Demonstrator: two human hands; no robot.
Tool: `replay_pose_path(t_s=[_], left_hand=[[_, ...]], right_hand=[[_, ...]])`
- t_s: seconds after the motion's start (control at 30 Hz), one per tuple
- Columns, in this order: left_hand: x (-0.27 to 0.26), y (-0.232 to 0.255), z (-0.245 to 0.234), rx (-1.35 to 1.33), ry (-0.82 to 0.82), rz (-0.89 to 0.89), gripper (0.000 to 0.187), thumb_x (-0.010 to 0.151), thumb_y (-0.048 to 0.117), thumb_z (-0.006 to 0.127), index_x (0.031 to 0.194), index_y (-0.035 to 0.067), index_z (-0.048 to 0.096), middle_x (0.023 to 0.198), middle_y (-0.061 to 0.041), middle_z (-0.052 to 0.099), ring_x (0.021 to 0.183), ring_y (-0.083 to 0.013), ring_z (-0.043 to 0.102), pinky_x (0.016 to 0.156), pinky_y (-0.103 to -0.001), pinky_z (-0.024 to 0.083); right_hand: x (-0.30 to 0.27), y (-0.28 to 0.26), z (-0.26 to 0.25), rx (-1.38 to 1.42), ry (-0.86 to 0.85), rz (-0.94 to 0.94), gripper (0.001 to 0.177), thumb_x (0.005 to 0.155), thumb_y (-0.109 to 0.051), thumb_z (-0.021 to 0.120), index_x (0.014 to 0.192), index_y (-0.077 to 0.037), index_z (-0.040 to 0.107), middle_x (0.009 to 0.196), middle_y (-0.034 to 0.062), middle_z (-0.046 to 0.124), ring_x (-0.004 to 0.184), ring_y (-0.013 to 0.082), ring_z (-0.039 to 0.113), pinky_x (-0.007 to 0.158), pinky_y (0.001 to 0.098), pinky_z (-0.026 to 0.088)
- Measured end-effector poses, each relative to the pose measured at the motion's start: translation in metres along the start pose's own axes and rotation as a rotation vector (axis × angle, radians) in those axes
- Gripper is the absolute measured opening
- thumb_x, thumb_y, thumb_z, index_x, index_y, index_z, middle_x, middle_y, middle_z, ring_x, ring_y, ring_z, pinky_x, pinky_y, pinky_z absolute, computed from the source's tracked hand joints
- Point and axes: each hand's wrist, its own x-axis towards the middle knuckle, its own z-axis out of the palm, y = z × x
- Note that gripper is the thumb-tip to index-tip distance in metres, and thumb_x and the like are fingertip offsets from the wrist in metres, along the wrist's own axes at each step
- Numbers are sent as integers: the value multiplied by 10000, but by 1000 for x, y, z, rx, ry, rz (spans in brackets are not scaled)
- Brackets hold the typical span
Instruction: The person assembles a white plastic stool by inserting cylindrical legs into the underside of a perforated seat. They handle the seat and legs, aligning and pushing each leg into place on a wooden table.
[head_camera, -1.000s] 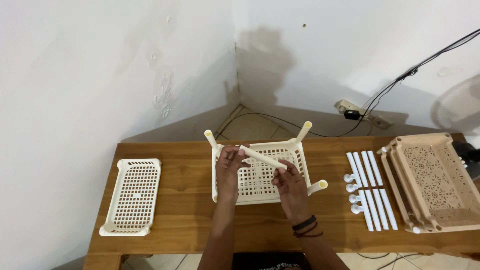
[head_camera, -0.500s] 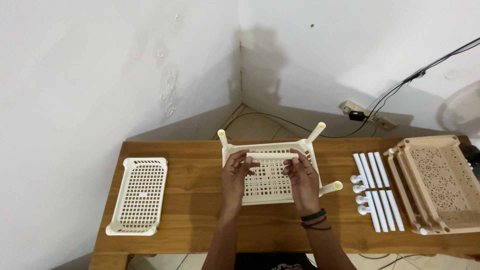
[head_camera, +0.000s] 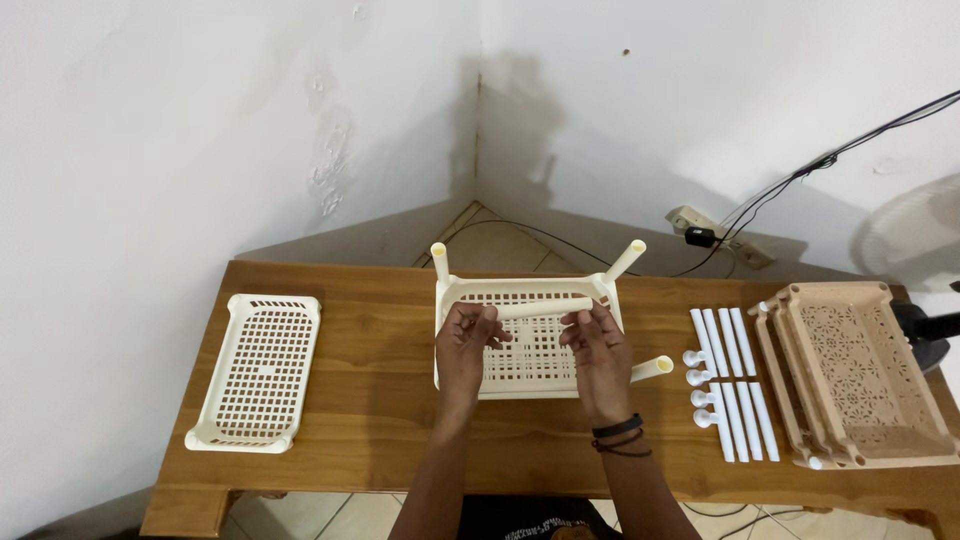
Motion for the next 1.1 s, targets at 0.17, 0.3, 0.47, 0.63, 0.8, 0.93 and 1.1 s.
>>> replay_pose_path(t_s=[0.17,0.3,0.47,0.63,0.8,0.93,1.1], left_hand=[[0,-1,0,60,27,24,256,987,279,706,932,44,621,743,-60,685,686,-137,681,636,-274,532],[2,-2,0,55,38,40,254,984,288,691,941,46,625,726,-69,683,663,-145,696,591,-278,544],[1,-2,2,-17,15,78,237,1011,262,668,1015,32,612,815,-79,673,701,-157,705,609,-284,552],[-1,4,15,46,67,158,278,1018,280,637,1080,9,625,883,-87,713,742,-155,715,622,-278,555],[-5,8,23,131,111,152,306,1039,301,602,1136,11,624,897,-84,718,794,-146,735,649,-267,575],[-3,8,24,69,127,109,311,1014,272,615,1180,9,601,946,-90,705,771,-153,732,628,-266,566],[-2,-4,21,4,124,146,363,985,187,678,1236,-16,512,1074,-130,669,785,-157,718,628,-266,560]], right_hand=[[-4,-5,-1,47,-23,-1,337,1025,-212,610,1322,-53,632,982,49,673,801,115,604,763,267,520],[-3,-5,-1,46,-25,-7,336,1032,-206,612,1315,-25,628,992,61,672,800,127,612,768,288,544],[-5,-1,3,58,-24,-51,339,1049,-197,616,1340,-24,621,994,74,668,820,129,624,783,290,555],[-14,2,22,-202,74,-321,406,1068,-180,617,1427,8,592,1089,78,673,873,127,635,795,285,562],[-25,-3,39,-441,21,-364,631,1043,-154,566,1602,-47,292,1354,129,625,972,141,698,849,301,627],[-29,-12,46,-495,-26,-345,703,1027,-135,559,1618,-65,184,1506,169,556,1010,158,708,839,317,618],[-29,-6,41,-453,-22,-328,597,1060,-130,527,1607,-57,300,1450,151,607,989,149,692,826,303,605]])
